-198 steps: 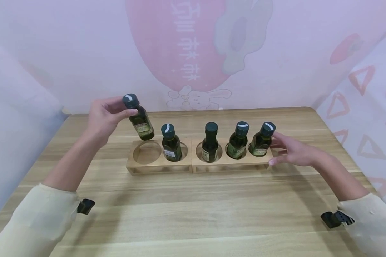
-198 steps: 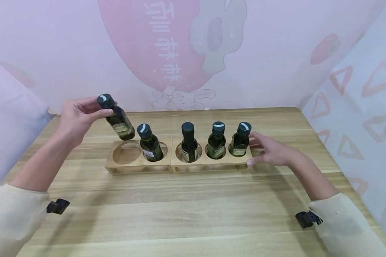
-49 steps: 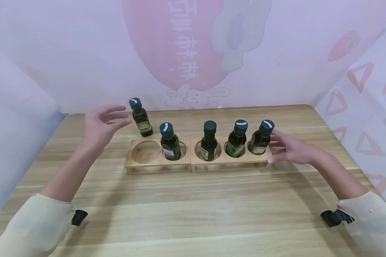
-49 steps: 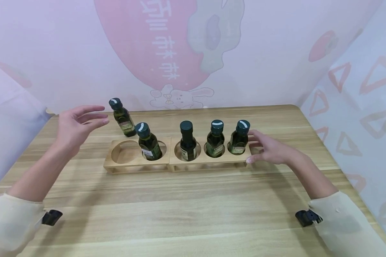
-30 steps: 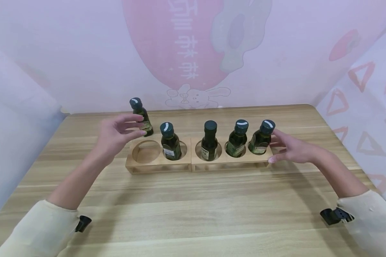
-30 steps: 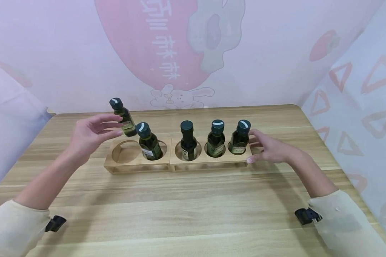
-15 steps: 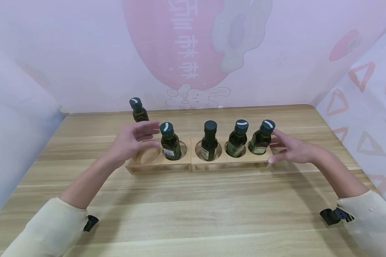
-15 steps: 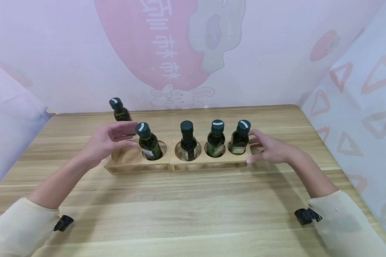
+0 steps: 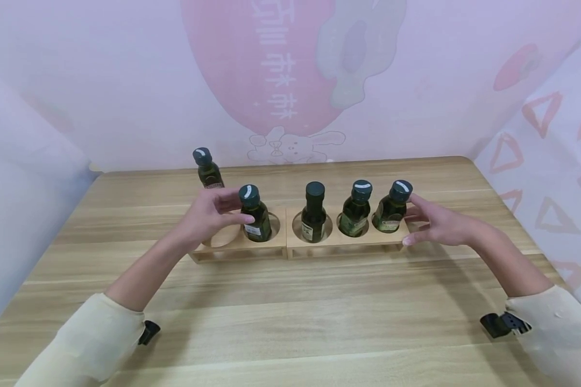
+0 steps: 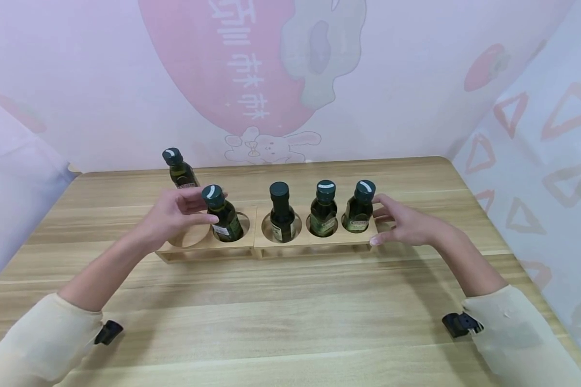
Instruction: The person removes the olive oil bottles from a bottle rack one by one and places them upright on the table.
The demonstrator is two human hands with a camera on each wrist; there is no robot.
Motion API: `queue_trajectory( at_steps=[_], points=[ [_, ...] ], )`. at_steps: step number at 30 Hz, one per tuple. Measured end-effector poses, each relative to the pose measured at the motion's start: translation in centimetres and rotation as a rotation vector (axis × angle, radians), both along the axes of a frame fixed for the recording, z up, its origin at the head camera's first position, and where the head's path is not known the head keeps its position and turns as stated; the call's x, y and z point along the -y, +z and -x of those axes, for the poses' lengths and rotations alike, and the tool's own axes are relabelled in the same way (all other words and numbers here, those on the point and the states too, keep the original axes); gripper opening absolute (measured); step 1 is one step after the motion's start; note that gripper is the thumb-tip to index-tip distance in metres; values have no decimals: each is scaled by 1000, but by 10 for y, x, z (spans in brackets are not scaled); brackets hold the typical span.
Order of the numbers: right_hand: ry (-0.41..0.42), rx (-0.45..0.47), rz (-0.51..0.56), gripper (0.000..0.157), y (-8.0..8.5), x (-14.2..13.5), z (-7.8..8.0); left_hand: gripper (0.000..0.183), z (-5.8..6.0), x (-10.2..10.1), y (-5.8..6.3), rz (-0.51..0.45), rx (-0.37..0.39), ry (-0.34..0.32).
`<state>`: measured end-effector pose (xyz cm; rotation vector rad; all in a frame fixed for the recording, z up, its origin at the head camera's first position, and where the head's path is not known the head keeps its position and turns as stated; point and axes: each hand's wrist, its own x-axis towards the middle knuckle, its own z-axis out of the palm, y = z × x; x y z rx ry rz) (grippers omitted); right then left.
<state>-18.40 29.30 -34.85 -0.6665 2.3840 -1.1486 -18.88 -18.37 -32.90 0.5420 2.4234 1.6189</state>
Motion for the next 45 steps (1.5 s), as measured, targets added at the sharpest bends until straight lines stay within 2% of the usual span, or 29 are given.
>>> queue_trajectory(
  at_steps=[5, 18, 31, 35, 39, 45],
  points=[
    [0, 3, -3, 90, 0, 0, 0, 39, 1, -2, -3, -20, -25, -37],
    [-4, 13, 2, 91, 0, 0, 0, 39, 2, -3, -5, -54, 7, -28],
    [0, 13, 15, 88, 0, 1, 0, 35, 1, -8, -8, -61, 6, 17],
    [4, 11, 15, 86, 0, 0, 0, 38, 2, -8, -8, -85, 29, -11],
    [2, 7, 10, 86, -1, 0, 0, 46, 4, -6, -8, -118, 52, -74],
    [1, 2, 4, 87, -1, -1, 0, 50, 4, -1, -11, -91, 12, -119]
  ],
)
